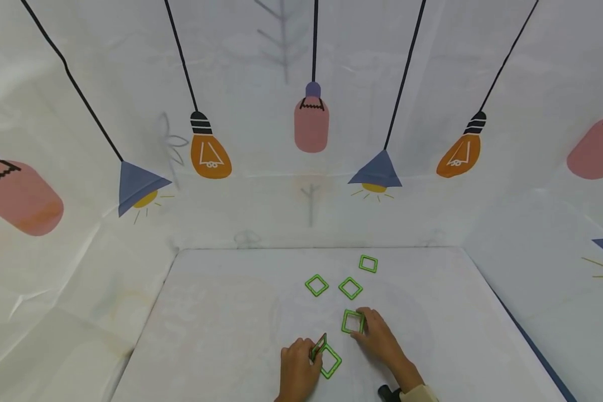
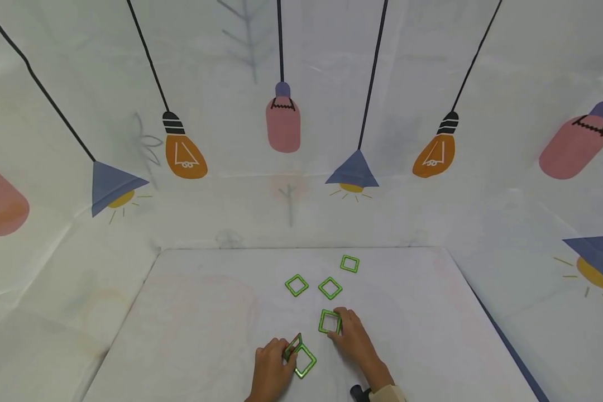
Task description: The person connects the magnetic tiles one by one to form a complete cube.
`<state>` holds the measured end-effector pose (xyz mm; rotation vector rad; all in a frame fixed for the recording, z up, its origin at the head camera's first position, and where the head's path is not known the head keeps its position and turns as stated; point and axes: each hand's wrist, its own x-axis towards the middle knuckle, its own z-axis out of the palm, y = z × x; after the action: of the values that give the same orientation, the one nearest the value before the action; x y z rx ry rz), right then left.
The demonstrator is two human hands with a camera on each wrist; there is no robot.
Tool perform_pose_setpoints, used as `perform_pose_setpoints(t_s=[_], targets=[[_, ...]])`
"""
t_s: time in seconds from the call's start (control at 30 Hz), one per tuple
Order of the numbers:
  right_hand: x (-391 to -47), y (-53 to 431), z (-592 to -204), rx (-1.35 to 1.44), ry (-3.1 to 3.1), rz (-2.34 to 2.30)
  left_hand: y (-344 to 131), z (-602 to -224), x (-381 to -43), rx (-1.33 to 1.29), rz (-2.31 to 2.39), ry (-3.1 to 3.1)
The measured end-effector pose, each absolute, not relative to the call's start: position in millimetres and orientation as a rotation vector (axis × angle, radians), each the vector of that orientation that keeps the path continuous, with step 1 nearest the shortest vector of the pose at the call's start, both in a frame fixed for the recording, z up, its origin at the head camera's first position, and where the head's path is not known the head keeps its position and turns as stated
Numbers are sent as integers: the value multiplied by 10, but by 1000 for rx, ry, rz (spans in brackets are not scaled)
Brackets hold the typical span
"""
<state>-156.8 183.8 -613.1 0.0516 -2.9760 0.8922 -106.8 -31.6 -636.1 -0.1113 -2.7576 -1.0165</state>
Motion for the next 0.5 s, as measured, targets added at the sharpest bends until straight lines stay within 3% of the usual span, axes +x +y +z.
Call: perform_pose_setpoints(t_s=[0.5], targets=[[-1518, 1859, -6158, 122, -2865, 1002, -317, -6436, -1099, -118, -964, -2767]])
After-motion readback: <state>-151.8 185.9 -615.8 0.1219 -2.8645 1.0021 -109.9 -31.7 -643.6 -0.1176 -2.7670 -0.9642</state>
